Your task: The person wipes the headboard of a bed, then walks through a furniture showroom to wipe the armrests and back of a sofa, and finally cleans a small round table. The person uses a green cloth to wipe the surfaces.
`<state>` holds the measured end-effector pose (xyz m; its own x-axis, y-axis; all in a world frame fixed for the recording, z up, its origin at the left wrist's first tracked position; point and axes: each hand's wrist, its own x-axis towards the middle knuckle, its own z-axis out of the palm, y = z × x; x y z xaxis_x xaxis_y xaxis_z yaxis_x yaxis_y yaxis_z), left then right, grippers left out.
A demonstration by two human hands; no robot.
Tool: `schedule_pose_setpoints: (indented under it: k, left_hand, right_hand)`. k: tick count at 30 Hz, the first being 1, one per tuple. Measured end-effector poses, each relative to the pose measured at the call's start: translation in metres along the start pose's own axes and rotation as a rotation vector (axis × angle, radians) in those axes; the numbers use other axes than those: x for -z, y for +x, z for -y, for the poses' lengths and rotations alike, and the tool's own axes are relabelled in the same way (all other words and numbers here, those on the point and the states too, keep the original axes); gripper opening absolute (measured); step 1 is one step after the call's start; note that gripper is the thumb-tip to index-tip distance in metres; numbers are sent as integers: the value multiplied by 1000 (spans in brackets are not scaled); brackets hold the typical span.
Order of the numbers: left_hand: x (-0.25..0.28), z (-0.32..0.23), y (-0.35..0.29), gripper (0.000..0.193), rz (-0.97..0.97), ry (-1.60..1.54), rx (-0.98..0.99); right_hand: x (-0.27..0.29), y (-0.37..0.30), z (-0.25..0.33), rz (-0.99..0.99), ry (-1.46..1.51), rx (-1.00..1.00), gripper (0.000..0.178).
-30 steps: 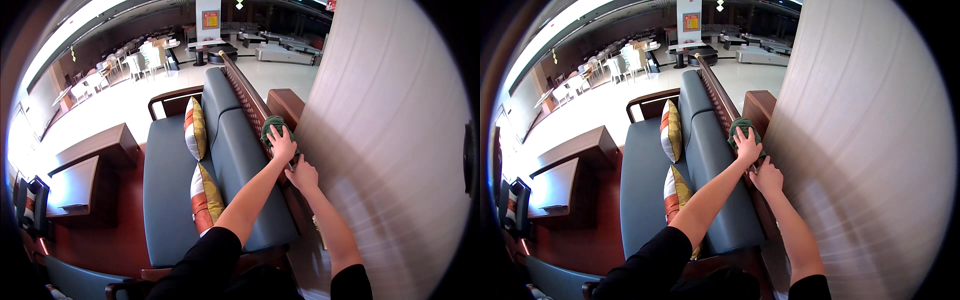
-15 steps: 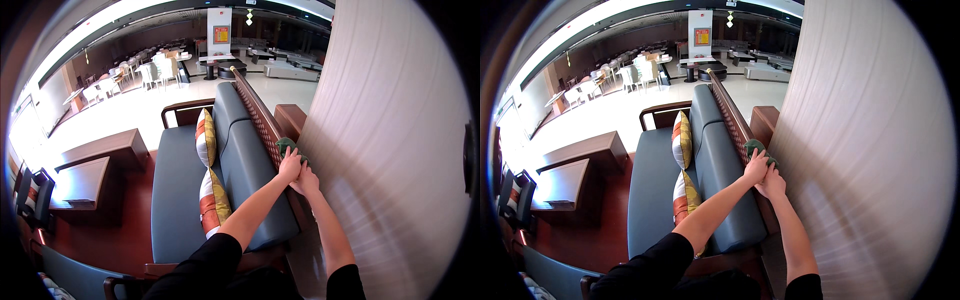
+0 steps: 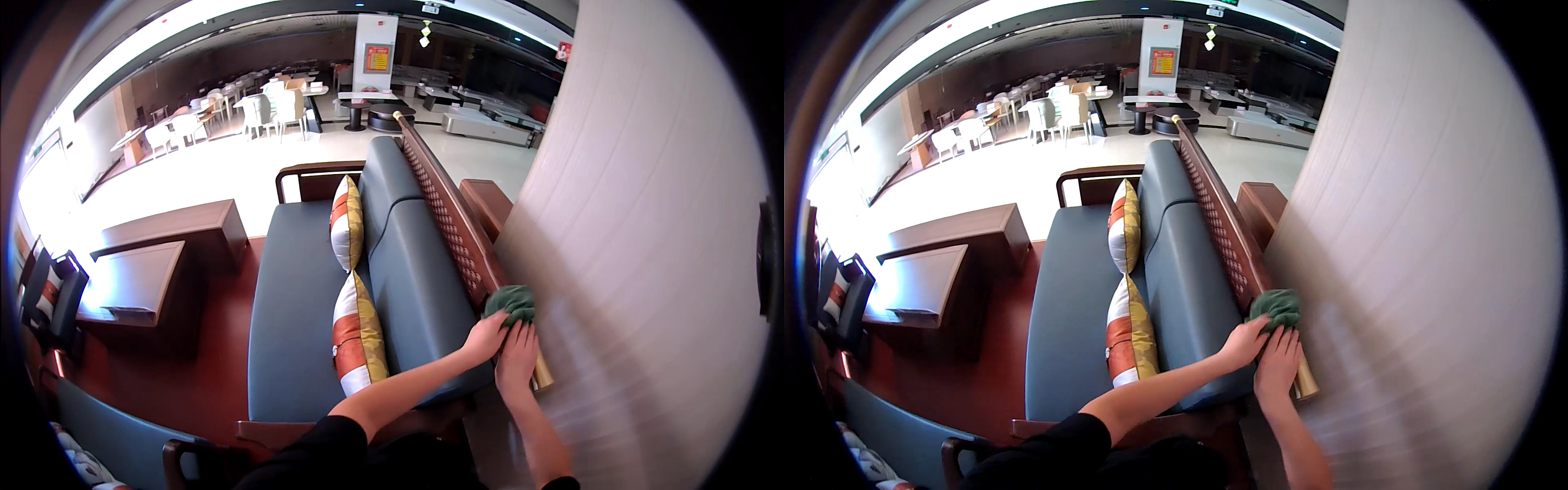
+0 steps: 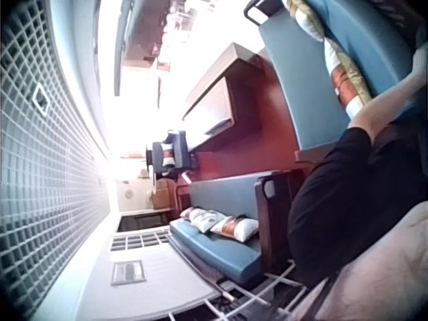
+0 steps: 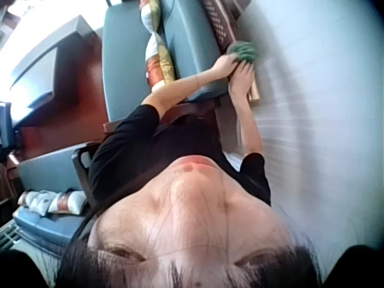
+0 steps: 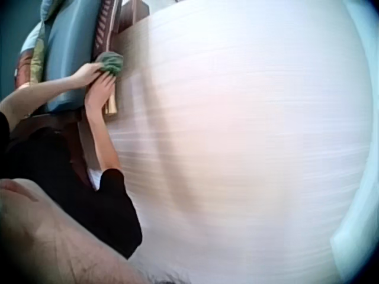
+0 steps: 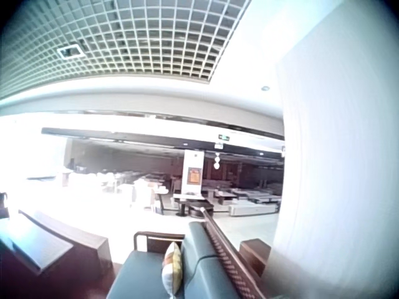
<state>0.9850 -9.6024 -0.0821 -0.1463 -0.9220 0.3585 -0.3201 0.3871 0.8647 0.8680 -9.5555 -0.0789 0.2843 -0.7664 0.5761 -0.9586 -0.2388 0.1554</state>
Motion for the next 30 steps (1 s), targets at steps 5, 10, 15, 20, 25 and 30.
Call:
schedule_pose_setpoints:
  k: [5,10,15,20,25,30]
  left_hand:
    - [34,56,-102,31,95,-113,323]
    - [110,105,-236,35,57,-508,688]
    - [227,106,-335,30,-234,-1174,985]
    - [344,60,-430,49,-441,-1792,760]
    - [406,59,-513,48,-569,-1846,573]
    - [464,51,-589,53,-648,-1793,349]
  right_hand:
    - [-2,-71,89,382,621,-187,69]
    - [10,-133,184,678,838,-52,72]
    - [56,-119,269,777,1101,-13,52]
    - [96,-105,383,733,1675,-123,35]
    - [130,-102,479,1108,1728,18,32]
    - [150,-117,574,1267,1590,382,30]
